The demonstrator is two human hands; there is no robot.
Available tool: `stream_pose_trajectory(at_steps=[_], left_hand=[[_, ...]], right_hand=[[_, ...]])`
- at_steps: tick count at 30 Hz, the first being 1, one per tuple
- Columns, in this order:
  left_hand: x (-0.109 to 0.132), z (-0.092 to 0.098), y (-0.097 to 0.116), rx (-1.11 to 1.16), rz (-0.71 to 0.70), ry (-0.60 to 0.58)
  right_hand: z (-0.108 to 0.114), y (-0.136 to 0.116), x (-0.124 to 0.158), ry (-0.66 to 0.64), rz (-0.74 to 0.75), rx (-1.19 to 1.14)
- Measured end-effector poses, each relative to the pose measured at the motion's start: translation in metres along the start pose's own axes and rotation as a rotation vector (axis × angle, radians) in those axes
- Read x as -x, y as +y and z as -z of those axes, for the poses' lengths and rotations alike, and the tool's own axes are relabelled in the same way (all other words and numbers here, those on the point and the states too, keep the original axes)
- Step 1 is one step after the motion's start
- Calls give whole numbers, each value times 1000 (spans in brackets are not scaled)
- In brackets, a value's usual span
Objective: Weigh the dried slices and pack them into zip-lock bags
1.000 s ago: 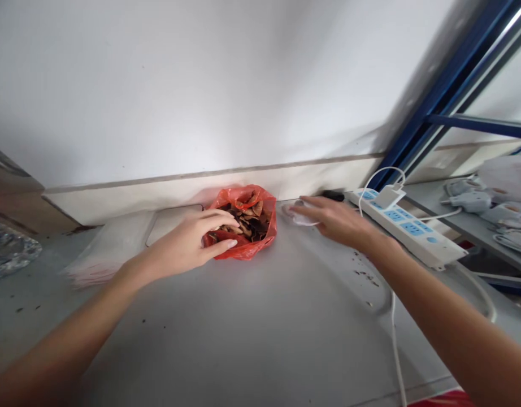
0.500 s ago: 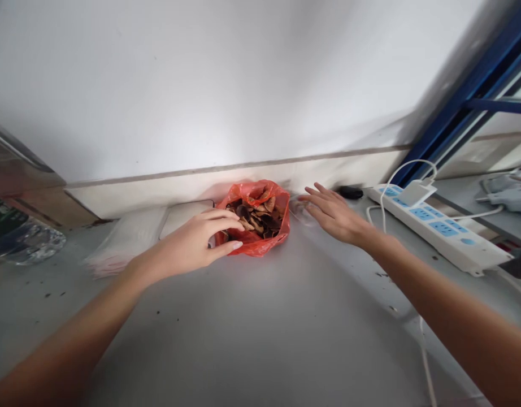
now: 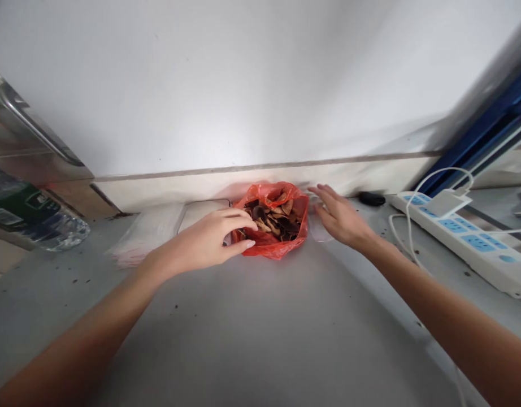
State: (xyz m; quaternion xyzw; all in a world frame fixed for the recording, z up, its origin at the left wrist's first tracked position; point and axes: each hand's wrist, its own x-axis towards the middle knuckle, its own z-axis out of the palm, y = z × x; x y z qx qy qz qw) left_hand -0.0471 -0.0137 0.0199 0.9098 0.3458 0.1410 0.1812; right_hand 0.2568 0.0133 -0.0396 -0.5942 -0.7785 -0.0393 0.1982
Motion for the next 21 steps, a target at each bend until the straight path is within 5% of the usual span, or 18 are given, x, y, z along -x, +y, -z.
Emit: stream_pose_trajectory(at_steps=[3, 10, 16, 21], left_hand=[[1, 3, -2, -1, 16, 10], [9, 18, -4, 49, 162, 6], [18, 37, -8, 11, 272, 0], [23, 45, -11, -5, 326, 8]], right_hand=[[27, -39, -4, 265, -112, -107], [36, -111, -23, -430, 116, -11], [26, -124, -36, -450, -1, 166], [34, -135, -44, -415, 10, -2]])
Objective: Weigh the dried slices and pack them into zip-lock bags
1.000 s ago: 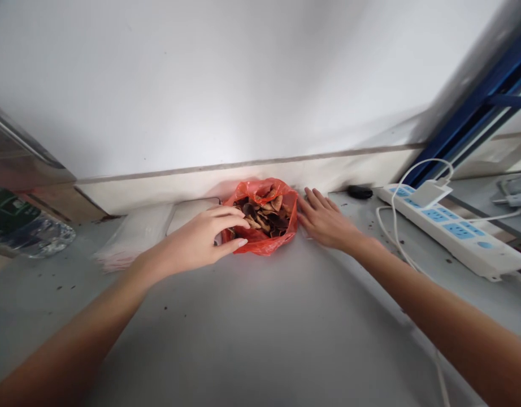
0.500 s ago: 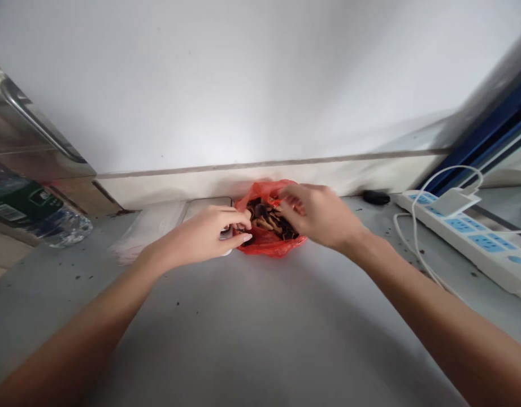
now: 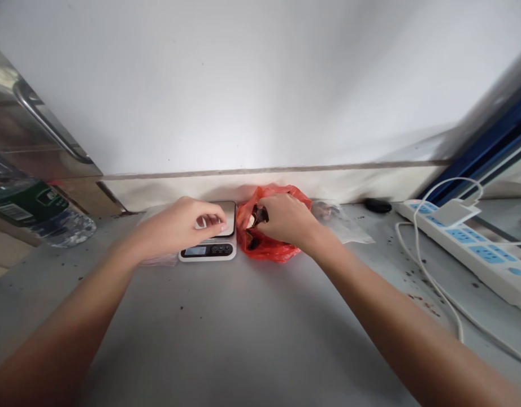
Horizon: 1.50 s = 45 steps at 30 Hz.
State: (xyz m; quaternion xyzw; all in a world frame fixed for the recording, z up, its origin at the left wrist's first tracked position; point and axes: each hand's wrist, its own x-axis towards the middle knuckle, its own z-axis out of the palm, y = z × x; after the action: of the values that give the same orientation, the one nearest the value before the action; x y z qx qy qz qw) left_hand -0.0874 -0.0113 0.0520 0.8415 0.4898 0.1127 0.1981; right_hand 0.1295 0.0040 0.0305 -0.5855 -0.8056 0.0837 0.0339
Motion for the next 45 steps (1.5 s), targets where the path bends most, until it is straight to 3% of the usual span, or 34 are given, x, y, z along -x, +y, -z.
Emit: stream_pose_trajectory(at_steps=[3, 6, 11, 16, 21, 25, 28, 31, 34, 37, 40, 45], left_hand=[[0, -9, 2, -29, -37, -72], [-4, -27, 6, -149, -180, -147], [-14, -46, 1, -263, -322, -82], [-23, -46, -10, -278, -320, -16], [-24, -44, -15, -274, -254, 46], [-20, -45, -11, -217, -310, 81], [-18, -49, -6, -244, -389, -12], [-19, -51, -3, -281, -411, -17], [-16, -44, -4, -160, -405, 97], [-12, -33, -4, -49, -366, 136], [-10, -29, -4, 6, -347, 75], [-12, -38, -1, -9, -301, -60]], right_hand=[[0, -8, -5, 4, -44, -73], [-5, -11, -9, -40, -22, -68], [-4, -2, -10, 10, 57, -111], [-2, 4, -8, -209, 141, -288], [-4, 7, -7, -199, 17, -407], [13, 19, -3, -99, -153, -461], [22, 24, -1, 75, -234, -345], [18, 22, -3, 174, -154, -9], [6, 19, -3, 59, -4, 137], [0, 17, -2, -69, 77, 52], [0, 10, 0, -99, 53, -13], [-2, -8, 1, -80, 8, 134]])
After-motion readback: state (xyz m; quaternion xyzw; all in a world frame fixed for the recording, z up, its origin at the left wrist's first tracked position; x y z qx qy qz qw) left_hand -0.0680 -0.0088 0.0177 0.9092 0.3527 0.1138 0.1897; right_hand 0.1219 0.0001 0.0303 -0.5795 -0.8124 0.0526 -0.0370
